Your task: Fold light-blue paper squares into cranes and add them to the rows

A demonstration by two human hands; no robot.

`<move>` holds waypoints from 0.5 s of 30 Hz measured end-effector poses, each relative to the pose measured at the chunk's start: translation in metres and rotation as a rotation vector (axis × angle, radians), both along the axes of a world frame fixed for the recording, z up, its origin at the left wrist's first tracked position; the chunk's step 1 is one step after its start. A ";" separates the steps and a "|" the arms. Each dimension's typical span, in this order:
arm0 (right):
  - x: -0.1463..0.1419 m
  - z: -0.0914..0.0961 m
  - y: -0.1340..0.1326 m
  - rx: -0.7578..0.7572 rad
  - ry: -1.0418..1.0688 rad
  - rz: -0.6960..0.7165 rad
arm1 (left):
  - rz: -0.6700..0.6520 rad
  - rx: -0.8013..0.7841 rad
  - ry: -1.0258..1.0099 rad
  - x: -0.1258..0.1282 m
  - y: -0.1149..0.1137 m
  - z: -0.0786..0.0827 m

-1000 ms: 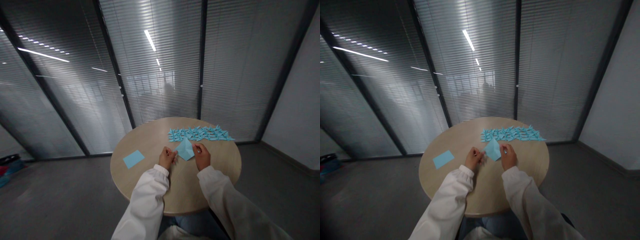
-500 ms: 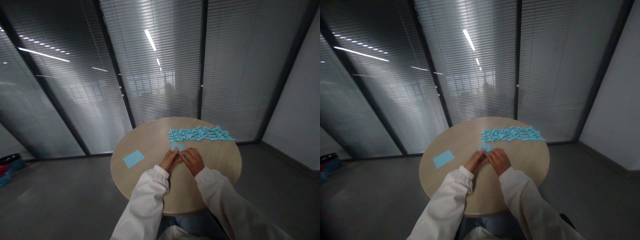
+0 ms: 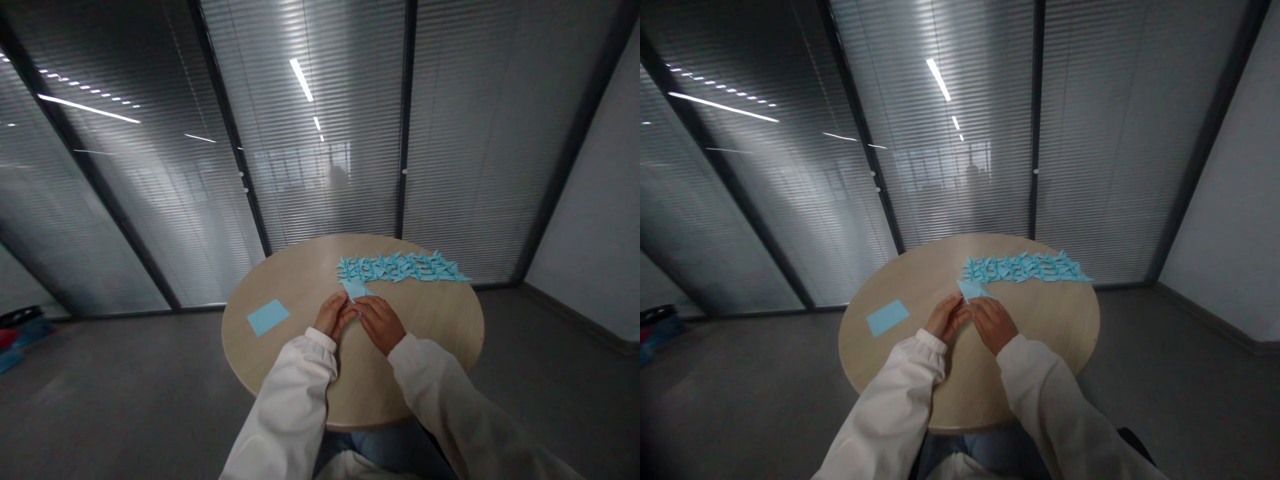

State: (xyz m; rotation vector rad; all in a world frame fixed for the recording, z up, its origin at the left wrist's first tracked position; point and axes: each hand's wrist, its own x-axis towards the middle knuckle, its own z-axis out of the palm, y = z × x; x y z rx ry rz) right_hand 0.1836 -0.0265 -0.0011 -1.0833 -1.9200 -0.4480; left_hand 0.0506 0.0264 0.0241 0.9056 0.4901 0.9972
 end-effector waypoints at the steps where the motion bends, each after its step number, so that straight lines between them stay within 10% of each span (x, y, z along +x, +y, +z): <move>1: 0.000 -0.001 0.000 -0.003 0.000 0.009 | 0.013 -0.015 0.003 0.000 0.000 -0.001; 15: -0.007 -0.003 -0.005 0.101 -0.167 0.145 | -0.050 -0.042 -0.010 -0.003 -0.001 -0.003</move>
